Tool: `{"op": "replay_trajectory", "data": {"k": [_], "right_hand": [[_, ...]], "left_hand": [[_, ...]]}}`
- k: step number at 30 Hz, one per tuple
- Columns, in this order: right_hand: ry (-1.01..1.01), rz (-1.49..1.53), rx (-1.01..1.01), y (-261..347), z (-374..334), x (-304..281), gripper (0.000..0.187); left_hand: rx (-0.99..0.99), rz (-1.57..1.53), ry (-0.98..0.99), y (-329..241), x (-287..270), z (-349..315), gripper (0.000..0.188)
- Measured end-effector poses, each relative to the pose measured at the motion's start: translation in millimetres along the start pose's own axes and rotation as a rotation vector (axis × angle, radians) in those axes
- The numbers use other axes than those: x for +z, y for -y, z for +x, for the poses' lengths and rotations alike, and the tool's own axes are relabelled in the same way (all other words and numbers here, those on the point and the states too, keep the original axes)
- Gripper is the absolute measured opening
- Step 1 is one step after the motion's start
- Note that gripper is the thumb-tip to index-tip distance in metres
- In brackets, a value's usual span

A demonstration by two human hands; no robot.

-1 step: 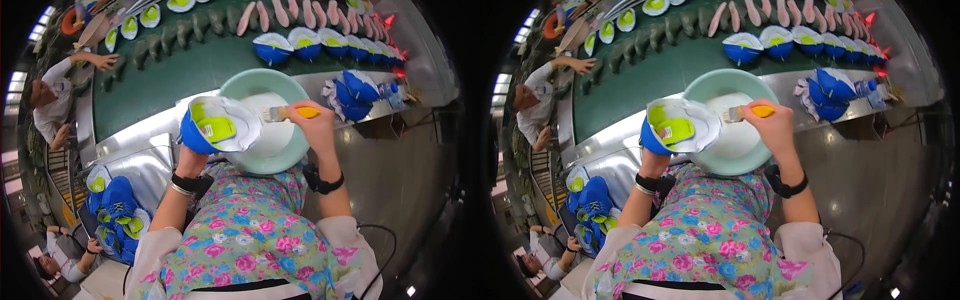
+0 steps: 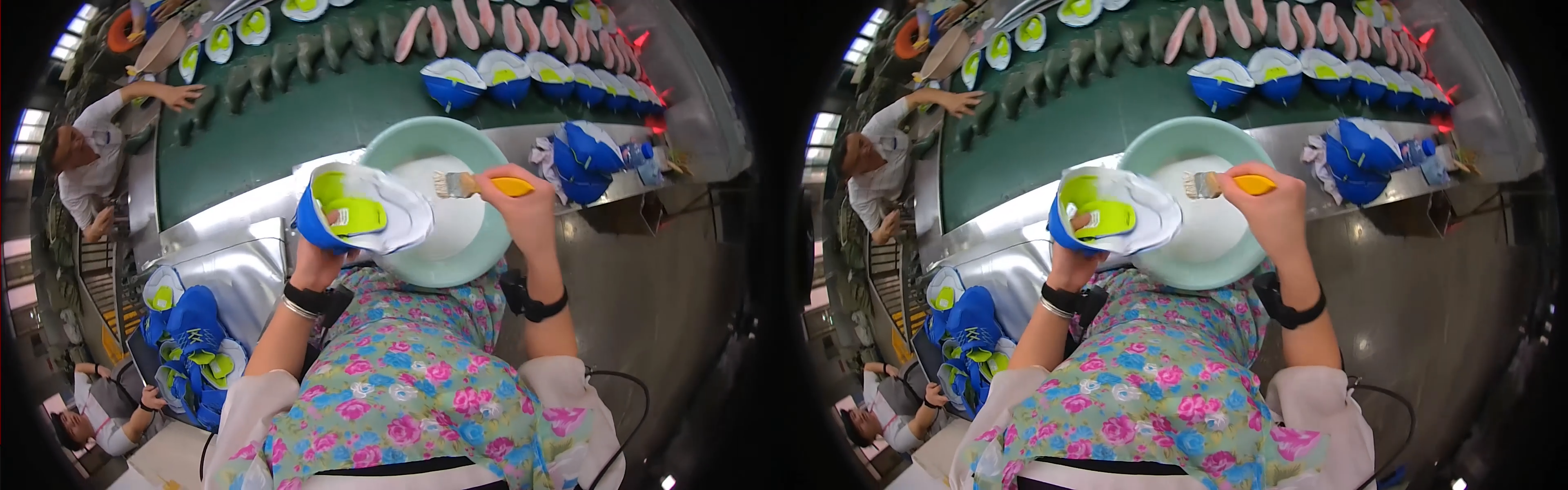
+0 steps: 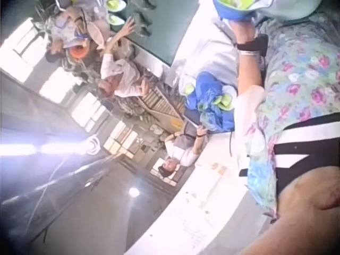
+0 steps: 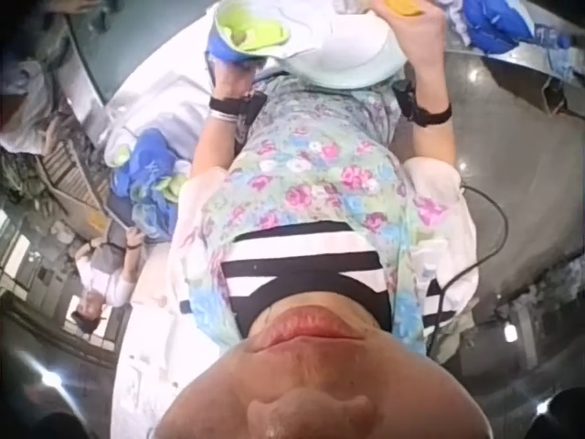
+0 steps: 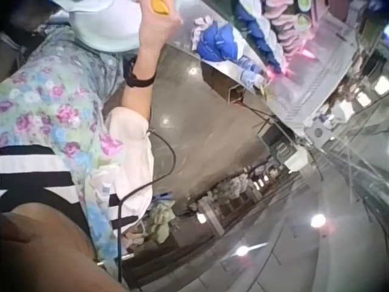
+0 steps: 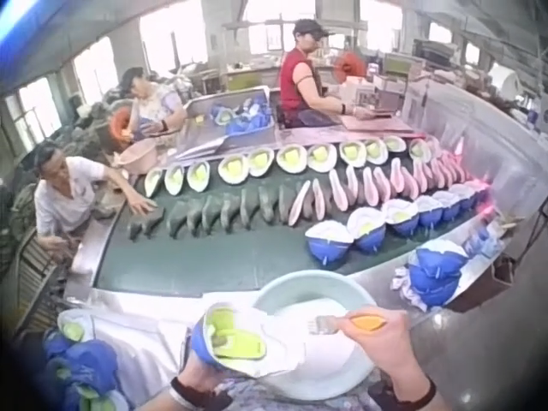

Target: The recorder is applying white glue to the inner and outer edges of blue shoe uppers using a brush.

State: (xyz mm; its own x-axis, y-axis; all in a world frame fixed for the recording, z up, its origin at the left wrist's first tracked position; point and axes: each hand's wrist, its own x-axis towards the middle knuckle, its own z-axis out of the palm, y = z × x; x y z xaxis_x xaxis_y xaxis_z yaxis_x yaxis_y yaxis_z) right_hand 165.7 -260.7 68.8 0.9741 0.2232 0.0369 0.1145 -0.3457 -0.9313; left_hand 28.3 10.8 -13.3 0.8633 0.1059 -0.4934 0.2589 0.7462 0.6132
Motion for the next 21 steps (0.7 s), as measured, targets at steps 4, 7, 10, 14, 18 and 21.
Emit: {"op": "replay_trajectory", "data": {"k": [4, 7, 10, 14, 18, 21], "right_hand": [[0.308, 0.198, -0.166, 55.1, -1.8, 9.9, 0.011], [0.676, 0.242, -0.393, 77.8, 4.9, 28.1, 0.015], [0.616, 0.198, -0.324, 68.1, 25.4, 27.1, 0.012], [0.346, 0.035, -0.047, 23.6, 36.7, 4.8, 0.011], [0.178, 0.230, 0.218, 3.8, 13.2, -24.3, 0.013], [0.032, 0.325, 0.250, 4.6, 9.4, -36.3, 0.011]], "left_hand": [[-0.359, -0.292, -0.009, 7.3, -12.3, 10.7, 0.041], [-0.243, -0.161, 0.130, 17.2, 27.3, -1.8, 0.045], [-0.447, -0.102, 0.128, 14.2, 55.7, -4.5, 0.036], [-0.644, -0.151, 0.141, 18.0, 36.4, 14.5, 0.019], [-0.375, 0.050, 0.156, -34.7, 23.8, 40.5, 0.042], [-0.173, 0.151, 0.386, -88.2, -28.9, 110.4, 0.035]]}}
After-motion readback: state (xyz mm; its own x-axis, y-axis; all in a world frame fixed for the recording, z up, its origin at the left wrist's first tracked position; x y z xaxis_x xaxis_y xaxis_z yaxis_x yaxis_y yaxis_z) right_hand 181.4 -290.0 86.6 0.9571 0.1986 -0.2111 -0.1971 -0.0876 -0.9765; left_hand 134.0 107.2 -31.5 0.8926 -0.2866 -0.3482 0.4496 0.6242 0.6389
